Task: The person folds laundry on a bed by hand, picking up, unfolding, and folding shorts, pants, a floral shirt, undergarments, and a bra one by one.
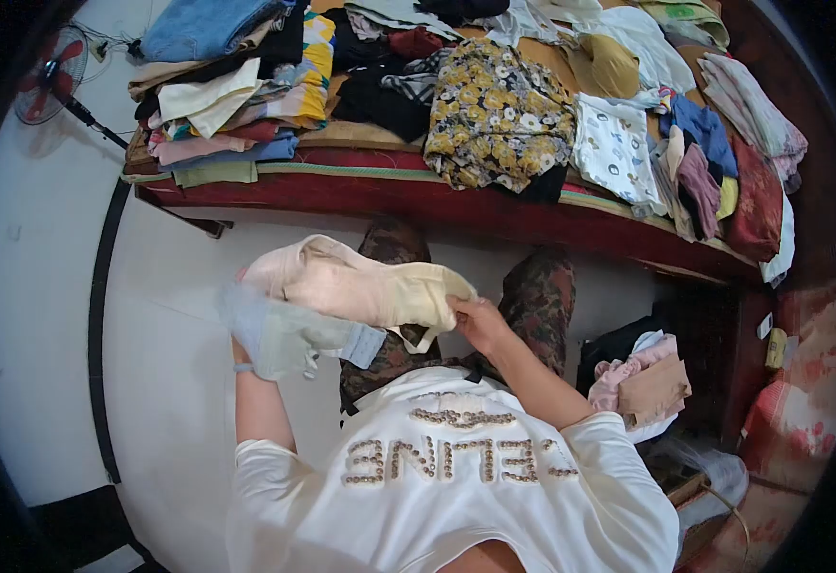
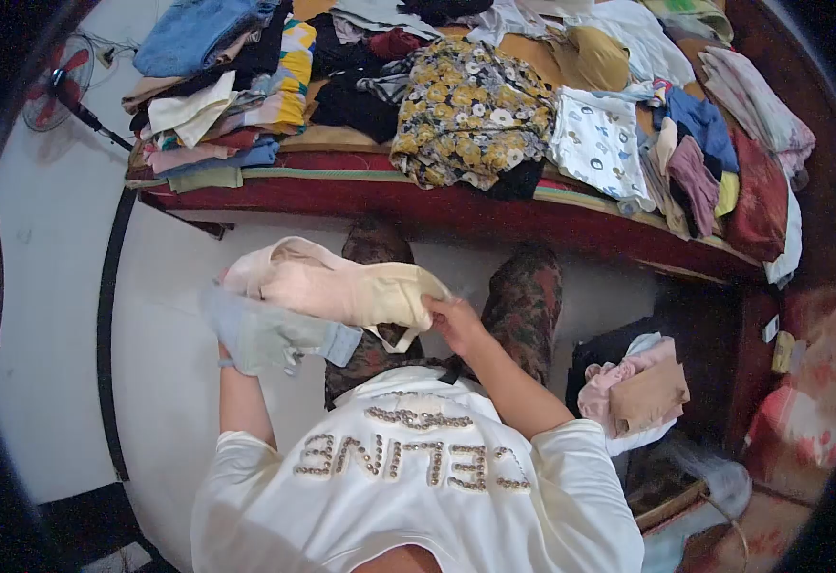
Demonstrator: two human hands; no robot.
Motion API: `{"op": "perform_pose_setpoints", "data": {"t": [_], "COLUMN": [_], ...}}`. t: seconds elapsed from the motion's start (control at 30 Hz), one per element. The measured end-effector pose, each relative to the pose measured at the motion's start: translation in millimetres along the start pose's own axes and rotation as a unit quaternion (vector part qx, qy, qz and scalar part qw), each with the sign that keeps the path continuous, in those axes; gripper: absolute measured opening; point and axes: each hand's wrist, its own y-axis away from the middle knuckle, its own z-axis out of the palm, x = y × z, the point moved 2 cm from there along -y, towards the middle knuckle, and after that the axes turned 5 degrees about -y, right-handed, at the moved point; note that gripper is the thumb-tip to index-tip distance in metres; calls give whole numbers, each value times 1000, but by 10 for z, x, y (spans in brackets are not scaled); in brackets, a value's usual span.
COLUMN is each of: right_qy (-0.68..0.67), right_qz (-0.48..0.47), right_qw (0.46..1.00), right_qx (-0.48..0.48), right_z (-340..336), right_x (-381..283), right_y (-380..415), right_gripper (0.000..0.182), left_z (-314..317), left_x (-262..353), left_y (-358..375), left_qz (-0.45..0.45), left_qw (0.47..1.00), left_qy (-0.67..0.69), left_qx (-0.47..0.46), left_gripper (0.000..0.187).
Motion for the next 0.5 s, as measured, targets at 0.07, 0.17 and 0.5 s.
{"op": "perform_pose_setpoints", "data": {"t": [0.07,0.17,0.5], "right_qy": [-67,-122,-107], "right_qz": [-34,-85,-104], "right_qw": [996,983,974], "right_qx": [-52,-105,-172], "right_z": [186,247,565], "right_x": [-257,-533,-786], "right_y": [152,324,421], "right_gripper": [34,34,43], "left_z": [-208,-410,366], "left_x": [-89,-198,215], "left_y": [-13,12,116], "left_qz": [-3,-44,-94], "left_qw": [1000,995,992], "left_qy": [8,61,-71], "left_qx": [21,61,-35], "left_gripper": [43,43,24]}}
